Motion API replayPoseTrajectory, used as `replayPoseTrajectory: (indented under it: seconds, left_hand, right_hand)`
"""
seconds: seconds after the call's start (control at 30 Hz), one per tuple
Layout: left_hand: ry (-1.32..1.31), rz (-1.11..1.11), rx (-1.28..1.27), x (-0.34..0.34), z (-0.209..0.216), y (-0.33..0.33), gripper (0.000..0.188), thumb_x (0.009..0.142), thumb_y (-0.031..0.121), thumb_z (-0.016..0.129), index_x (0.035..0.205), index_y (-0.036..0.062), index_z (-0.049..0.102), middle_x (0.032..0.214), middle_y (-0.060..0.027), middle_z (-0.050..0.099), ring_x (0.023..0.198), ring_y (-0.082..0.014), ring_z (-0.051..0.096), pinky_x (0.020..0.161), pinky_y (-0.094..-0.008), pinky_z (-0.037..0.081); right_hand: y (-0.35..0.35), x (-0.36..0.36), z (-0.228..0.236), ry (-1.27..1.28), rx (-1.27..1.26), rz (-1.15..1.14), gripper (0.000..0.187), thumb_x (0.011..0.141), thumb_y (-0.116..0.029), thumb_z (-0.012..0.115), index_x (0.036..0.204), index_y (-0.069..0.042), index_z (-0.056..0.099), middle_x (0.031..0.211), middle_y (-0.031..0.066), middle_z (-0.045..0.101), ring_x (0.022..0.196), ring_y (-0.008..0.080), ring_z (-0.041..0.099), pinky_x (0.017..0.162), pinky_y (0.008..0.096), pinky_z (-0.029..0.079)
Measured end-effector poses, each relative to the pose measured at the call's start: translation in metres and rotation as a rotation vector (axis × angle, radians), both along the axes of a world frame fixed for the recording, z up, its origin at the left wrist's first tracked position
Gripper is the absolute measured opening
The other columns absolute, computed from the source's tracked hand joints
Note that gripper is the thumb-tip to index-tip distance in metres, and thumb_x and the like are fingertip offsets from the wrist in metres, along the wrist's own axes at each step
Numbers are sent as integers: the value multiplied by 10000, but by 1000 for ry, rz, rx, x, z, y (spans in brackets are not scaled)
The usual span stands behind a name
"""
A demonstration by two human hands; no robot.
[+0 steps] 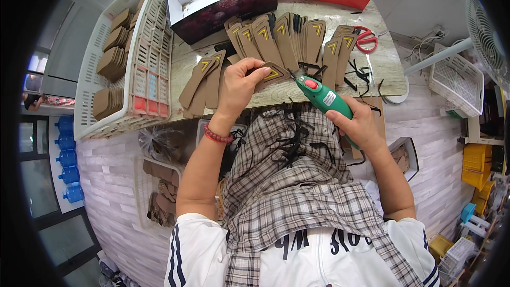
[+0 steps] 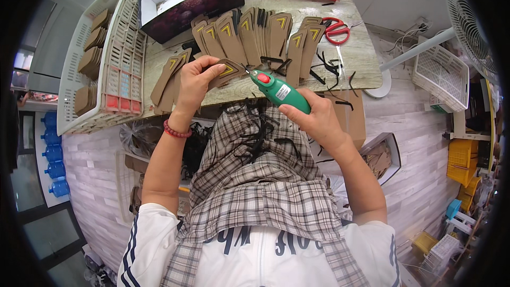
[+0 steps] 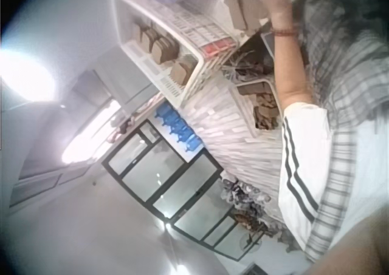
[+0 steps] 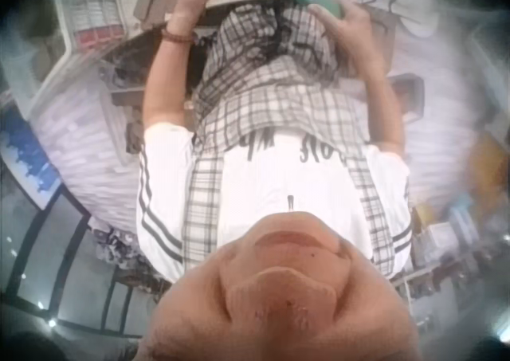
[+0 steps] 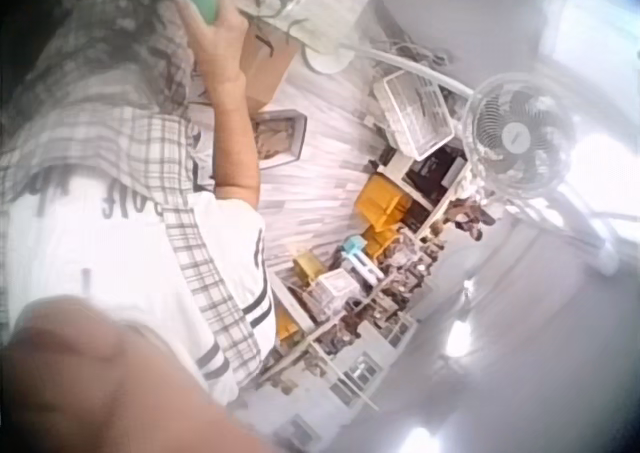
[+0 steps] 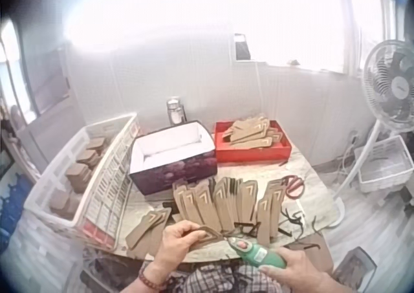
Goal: The person uses a green rotary cutter to trim the edges of small brown cardboard pieces on a worktable. Trimmed pieces are placed into a red tray, while offcuts fall onto the table. The person handles the pieces one at a time, rotating them as needed to complete the cuts.
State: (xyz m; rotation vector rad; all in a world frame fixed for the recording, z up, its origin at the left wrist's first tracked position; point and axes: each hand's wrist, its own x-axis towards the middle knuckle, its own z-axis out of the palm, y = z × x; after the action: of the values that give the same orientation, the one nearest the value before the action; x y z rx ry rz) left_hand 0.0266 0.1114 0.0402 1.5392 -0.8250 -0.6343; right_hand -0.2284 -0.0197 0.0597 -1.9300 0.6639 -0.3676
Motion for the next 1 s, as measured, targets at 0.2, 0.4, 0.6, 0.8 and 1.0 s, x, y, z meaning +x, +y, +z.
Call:
replayPoseTrajectory:
  seconds: [0.2, 0.4, 0.6, 0.8, 1.0]
  left_hand:
    - [5, -30, 1, 5, -3, 1, 83, 869, 74, 667, 882, -6, 685, 758, 56, 619, 650, 6, 501, 576, -160, 395]
    - [98, -110, -11, 10, -7, 5, 94, 868, 66, 672, 907, -19, 681, 805, 22, 658, 690, -11, 552, 612, -164, 430]
    - [174, -156, 57, 18, -13, 10, 98, 865, 53, 674, 923, -26, 677, 827, 11, 664, 714, -18, 566, 629, -168, 442]
    - [116, -130, 173, 24, -7, 20, 97, 856, 76, 681, 907, -7, 684, 790, 34, 632, 706, -24, 542, 632, -175, 430]
    - [-442, 317, 215, 94, -14, 53, 192, 813, 156, 710, 949, 21, 701, 811, -15, 608, 755, -130, 541, 674, -280, 438]
  right_hand:
    - [0, 3, 6, 38, 26, 19, 369, 839, -308, 726, 1020, 1, 635, 650, 56, 611, 515, 100, 572, 491, 264, 459]
    - [-2, 6, 2, 45, 27, 47, 375, 832, -312, 728, 1025, -3, 636, 646, 57, 610, 518, 100, 572, 493, 264, 459]
    - [2, 19, 0, 32, 7, 66, 373, 830, -322, 730, 1020, -14, 638, 685, 55, 612, 533, 91, 553, 496, 257, 447]
    - [8, 36, -5, 28, 95, 63, 390, 829, -333, 733, 1024, -8, 639, 680, 52, 604, 542, 96, 549, 506, 270, 444]
    - [6, 24, -6, 4, 193, -94, 356, 842, -289, 726, 1050, -12, 645, 686, 19, 605, 513, 71, 537, 460, 238, 435]
